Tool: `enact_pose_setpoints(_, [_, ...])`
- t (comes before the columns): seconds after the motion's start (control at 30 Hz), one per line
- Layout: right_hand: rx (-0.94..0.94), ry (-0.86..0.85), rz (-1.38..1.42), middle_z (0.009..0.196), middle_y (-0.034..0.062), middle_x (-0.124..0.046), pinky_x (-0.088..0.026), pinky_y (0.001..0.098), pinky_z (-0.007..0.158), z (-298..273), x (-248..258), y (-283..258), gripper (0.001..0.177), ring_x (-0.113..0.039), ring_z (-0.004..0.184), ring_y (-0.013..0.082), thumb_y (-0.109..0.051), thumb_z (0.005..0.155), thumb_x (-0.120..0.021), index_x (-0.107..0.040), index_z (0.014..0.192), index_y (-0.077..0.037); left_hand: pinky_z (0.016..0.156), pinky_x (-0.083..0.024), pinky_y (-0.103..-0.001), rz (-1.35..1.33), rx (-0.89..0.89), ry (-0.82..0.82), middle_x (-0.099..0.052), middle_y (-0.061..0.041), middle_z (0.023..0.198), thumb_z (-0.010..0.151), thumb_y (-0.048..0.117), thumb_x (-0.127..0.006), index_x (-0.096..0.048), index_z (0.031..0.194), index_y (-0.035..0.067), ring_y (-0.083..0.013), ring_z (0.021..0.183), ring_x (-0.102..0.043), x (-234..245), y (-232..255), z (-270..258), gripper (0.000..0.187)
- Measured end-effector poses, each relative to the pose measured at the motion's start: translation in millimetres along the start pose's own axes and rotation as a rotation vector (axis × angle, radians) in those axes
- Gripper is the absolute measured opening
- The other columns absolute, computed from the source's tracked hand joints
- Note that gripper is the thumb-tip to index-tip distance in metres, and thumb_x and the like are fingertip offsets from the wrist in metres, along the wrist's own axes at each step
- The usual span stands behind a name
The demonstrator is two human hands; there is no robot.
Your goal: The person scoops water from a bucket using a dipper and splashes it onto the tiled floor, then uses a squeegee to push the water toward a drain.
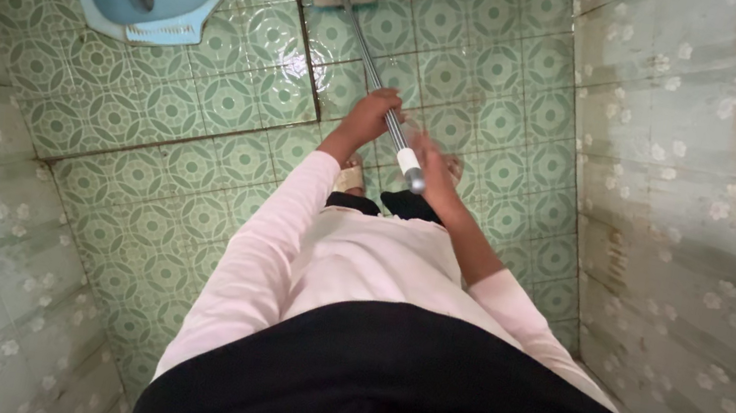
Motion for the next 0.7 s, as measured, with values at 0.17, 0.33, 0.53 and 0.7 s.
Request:
enact_pose_setpoints(0.17, [0.948,-0.113,-0.621,0.109,0.0199,-0.066,-0.049,0.0522,0.103,-41,-28,-100,0.032,-0.067,0.109,0.0424,-0.001,0.082,-0.077,-0.061,0.11,-0.001,0.08,-0.05,-0.049,-0.047,-0.084,-0.08,-0.065,-0.016,0.088,0.077,0.013,-0.077,-0.067,0.087,0.004,-0.0411,0.092,-0.062,7,29,-6,0.016])
enact_pose_setpoints(0.33, [0.733,-0.125,-0.547,0.075,0.0138,-0.056,-0.051,0.0423,0.074,-18,-39,-45,0.018,-0.062,0.081,0.0343,0.002,0.082,-0.069,-0.052,0.077,-0.002,0.081,-0.048,-0.049,-0.044,-0.064,-0.032,-0.062,-0.015,0.082,0.084,0.01,-0.075,-0.061,0.075,0.004,-0.0396,0.091,-0.059,-7,14,-13,0.018])
enact_pose_setpoints(0.53, [0.82,-0.221,-0.615,0.072,0.0127,-0.051,-0.044,0.0436,0.066,5,-54,-2,0.023,-0.053,0.07,0.0326,-0.002,0.082,-0.07,-0.049,0.073,-0.002,0.087,-0.05,-0.049,0.016,-0.082,0.015,-0.062,-0.015,0.086,0.081,0.006,-0.074,-0.06,0.077,0.003,-0.0389,0.093,-0.059,-3,-31,-15,0.015])
enact_pose_setpoints(0.7, [0.758,-0.194,-0.569,0.072,0.0114,-0.053,-0.044,0.0408,0.063,1,-37,-29,0.02,-0.054,0.068,0.0301,-0.005,0.082,-0.07,-0.052,0.073,-0.002,0.085,-0.052,-0.046,0.048,-0.084,0.134,-0.069,-0.014,0.097,0.073,0.008,-0.074,-0.07,0.089,0.007,-0.038,0.101,-0.063,-8,-4,-7,0.016])
Point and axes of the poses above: each hand's wrist, its own z-axis towards the middle knuckle, its own x-axis out of the back of the hand, y = z × x, the point moved 2 cm from there along z, towards the middle knuckle
